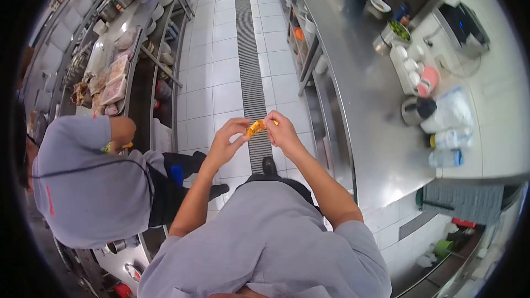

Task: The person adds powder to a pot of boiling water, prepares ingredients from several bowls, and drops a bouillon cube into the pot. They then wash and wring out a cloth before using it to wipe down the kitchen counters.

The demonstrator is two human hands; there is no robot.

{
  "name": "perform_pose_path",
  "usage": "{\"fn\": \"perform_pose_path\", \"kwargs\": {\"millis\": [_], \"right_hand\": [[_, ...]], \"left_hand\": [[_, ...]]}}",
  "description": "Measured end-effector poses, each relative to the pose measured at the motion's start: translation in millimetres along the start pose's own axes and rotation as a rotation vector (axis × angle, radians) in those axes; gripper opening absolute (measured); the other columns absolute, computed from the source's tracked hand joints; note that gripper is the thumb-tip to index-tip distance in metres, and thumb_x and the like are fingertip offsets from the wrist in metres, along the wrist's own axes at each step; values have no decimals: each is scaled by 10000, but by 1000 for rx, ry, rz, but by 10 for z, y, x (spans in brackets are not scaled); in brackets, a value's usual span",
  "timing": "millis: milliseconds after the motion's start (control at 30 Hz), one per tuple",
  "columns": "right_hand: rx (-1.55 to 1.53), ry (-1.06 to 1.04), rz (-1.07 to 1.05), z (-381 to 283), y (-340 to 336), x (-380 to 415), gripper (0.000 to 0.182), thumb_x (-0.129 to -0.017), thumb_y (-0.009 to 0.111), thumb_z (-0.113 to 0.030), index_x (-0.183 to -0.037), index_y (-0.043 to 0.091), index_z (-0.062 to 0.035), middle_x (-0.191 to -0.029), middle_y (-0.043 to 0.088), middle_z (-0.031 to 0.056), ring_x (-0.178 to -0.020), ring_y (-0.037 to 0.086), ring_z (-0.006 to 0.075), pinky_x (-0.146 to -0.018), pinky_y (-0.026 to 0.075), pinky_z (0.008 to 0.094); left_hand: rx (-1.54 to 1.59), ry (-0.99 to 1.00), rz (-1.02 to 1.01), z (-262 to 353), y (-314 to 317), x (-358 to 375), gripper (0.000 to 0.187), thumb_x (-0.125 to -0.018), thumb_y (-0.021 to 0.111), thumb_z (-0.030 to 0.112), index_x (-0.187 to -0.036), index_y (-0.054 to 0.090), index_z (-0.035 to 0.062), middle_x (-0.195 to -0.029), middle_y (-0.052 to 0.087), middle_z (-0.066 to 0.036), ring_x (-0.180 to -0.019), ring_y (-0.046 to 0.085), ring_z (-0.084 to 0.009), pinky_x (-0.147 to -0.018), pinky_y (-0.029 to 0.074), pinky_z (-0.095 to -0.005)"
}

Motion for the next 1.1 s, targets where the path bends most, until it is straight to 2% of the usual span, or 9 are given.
{"fn": "perform_pose_path", "kwargs": {"millis": [67, 133, 267, 367, 500, 700, 800, 967, 1100], "right_hand": [[266, -271, 96, -358, -18, -496, 120, -957, 551, -158, -879, 541, -67, -569, 437, -22, -434, 386, 56, -392, 305, 237], [448, -401, 101, -736, 48, -927, 142, -952, 554, -158, -888, 564, -31, -621, 516, 27, -545, 490, 107, -499, 375, 273], [406, -379, 119, -839, -10, -2150, 152, -966, 550, -170, -897, 561, -35, -621, 521, 33, -539, 507, 107, -495, 394, 269], [16, -44, 43, -821, 68, -3078, 139, -987, 532, -182, -917, 538, -62, -601, 487, 9, -479, 452, 76, -431, 364, 240], [4, -112, -45, -1145, 245, -4504, 137, -999, 507, -197, -930, 500, -79, -595, 456, -13, -449, 417, 54, -381, 335, 214], [-12, -28, -197, -1937, 867, -6287, 141, -1001, 500, -221, -949, 501, -90, -615, 459, -11, -456, 415, 58, -396, 343, 221], [159, -51, -300, -2180, 1136, -7180, 151, -1001, 498, -232, -955, 515, -89, -625, 474, -3, -471, 434, 60, -404, 346, 229], [455, -528, -308, -2533, 1363, -8732, 199, -976, 521, -210, -886, 551, -35, -673, 557, 23, -520, 478, 77, -471, 359, 254], [214, 61, -279, -2529, 1115, -9910, 199, -991, 504, -241, -948, 547, -51, -616, 517, 15, -421, 438, 95, -392, 337, 257]], "left_hand": [[468, -391, 62, -659, -21, -371, 150, -906, 659, 153, -958, 581, 36, -1041, 648, -115, -990, 645, -224, -805, 554, -345], [813, -752, 91, -1166, -11, -739, 159, -924, 644, 154, -987, 549, 44, -999, 635, -99, -916, 656, -192, -797, 561, -335], [760, -577, 25, -1851, -305, -1721, 171, -899, 653, 83, -1007, 526, 43, -966, 630, -78, -854, 661, -168, -745, 579, -301], [748, -645, 29, -2495, -593, -2405, 202, -888, 649, 48, -1062, 548, 22, -966, 641, -85, -844, 671, -166, -740, 577, -291], [733, -753, 111, -3423, -1225, -3260, 224, -890, 613, 32, -1108, 579, -8, -988, 659, -109, -803, 683, -170, -740, 576, -289], [673, -731, 298, -3977, -2511, -4453, 254, -918, 605, 134, -1113, 588, -26, -994, 649, -127, -902, 671, -196, -763, 584, -330], [587, -675, 438, -4411, -3007, -4995, 270, -907, 642, 122, -1122, 588, -31, -1004, 656, -118, -911, 669, -188, -771, 580, -323], [522, -614, 325, -5577, -3415, -5968, 210, -930, 631, 93, -1097, 627, -34, -942, 682, -84, -837, 661, -133, -735, 562, -265], [536, -699, 257, -6378, -3700, -6979, 172, -952, 575, 109, -1027, 631, -35, -866, 683, -87, -740, 666, -128, -661, 571, -260]]}}
Point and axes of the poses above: each hand's wrist, its own x-axis away from the middle knuckle, its own y-axis out of the palm, z = x × y, the point moved 9 cm from there along -x, towards the middle knuckle
